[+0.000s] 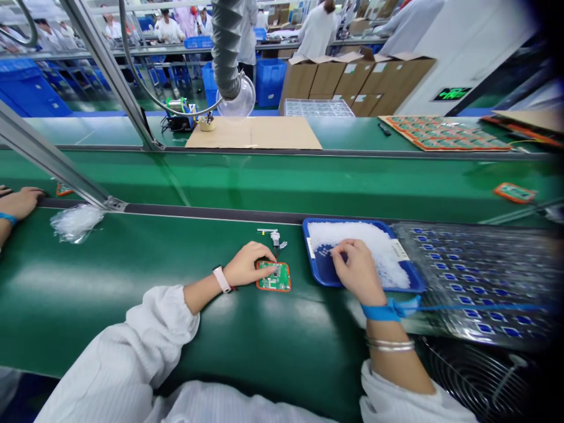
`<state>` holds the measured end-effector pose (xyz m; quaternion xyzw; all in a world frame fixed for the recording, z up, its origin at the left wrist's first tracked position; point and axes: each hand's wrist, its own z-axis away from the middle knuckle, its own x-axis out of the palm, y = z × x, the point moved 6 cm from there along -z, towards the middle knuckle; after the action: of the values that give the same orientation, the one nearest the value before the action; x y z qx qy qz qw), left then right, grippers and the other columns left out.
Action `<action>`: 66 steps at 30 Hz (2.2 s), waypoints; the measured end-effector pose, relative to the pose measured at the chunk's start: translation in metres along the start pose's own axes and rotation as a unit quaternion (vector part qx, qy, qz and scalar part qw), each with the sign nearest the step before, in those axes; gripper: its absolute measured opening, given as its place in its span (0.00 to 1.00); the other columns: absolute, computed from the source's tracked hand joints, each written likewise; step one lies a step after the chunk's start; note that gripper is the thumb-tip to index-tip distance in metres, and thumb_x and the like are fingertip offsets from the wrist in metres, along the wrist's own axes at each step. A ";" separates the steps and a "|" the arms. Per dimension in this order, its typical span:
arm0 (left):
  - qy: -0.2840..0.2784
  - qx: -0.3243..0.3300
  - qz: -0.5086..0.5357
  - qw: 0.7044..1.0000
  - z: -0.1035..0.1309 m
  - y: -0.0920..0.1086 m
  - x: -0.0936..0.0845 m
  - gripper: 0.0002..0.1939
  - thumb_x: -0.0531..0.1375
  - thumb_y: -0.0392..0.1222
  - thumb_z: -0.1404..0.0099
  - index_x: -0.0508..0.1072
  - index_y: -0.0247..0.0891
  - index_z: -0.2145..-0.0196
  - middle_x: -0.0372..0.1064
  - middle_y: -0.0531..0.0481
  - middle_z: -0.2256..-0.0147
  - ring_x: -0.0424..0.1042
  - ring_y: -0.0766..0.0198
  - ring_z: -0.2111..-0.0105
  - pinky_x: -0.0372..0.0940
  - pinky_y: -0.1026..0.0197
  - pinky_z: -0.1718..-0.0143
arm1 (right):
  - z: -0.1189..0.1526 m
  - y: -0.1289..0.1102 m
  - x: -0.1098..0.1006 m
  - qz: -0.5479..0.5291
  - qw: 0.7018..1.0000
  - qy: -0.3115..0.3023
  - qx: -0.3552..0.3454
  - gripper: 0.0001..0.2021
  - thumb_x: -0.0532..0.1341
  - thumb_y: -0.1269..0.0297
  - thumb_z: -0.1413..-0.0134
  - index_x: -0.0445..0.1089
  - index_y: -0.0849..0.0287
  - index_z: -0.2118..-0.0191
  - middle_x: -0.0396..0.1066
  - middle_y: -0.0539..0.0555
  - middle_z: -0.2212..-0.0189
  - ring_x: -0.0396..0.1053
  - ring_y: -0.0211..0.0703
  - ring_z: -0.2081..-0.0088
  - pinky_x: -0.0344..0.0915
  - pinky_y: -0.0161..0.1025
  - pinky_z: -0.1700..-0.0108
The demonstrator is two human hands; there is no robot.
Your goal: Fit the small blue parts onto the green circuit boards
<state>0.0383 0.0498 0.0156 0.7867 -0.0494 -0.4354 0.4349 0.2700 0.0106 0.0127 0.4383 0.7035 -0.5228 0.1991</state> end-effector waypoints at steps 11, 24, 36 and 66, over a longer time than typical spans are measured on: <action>0.037 -0.042 0.066 0.996 -0.003 -0.004 0.003 0.04 0.60 0.38 0.41 0.75 0.38 0.72 0.74 0.49 0.66 0.70 0.63 0.64 0.62 0.59 0.57 | 0.031 -0.087 0.060 -0.234 0.966 -0.106 -0.042 0.07 0.52 0.67 0.43 0.61 0.57 0.72 0.61 0.56 0.62 0.62 0.44 0.57 0.60 0.43 0.54; -0.016 -0.091 -0.010 0.996 -0.008 -0.007 0.013 0.05 0.60 0.33 0.44 0.74 0.36 0.75 0.74 0.50 0.69 0.71 0.64 0.66 0.63 0.62 0.60 | 0.029 -0.076 0.071 -0.219 0.963 -0.156 -0.010 0.08 0.52 0.66 0.46 0.61 0.57 0.75 0.61 0.56 0.66 0.62 0.45 0.62 0.62 0.44 0.59; -0.067 0.015 -0.127 0.990 0.017 0.005 0.014 0.38 0.64 0.59 0.50 0.63 0.40 0.45 0.63 0.41 0.47 0.59 0.47 0.46 0.54 0.46 0.46 | 0.009 -0.062 0.012 -0.157 0.985 -0.030 -0.058 0.06 0.54 0.66 0.46 0.65 0.57 0.71 0.65 0.56 0.64 0.64 0.45 0.59 0.61 0.44 0.55; 0.217 -0.156 -0.342 0.901 -0.082 -0.129 -0.108 0.28 0.59 0.43 0.43 0.61 0.38 0.45 0.57 0.40 0.44 0.53 0.46 0.45 0.55 0.46 0.47 | 0.002 0.048 -0.022 0.100 0.994 -0.032 -0.013 0.13 0.52 0.76 0.57 0.72 0.59 0.70 0.65 0.58 0.65 0.63 0.49 0.62 0.60 0.49 0.57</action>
<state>-0.0075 0.2314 0.0105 0.7525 0.3871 -0.3777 0.3758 0.3209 0.0032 0.0008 0.4871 0.6560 -0.5050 0.2784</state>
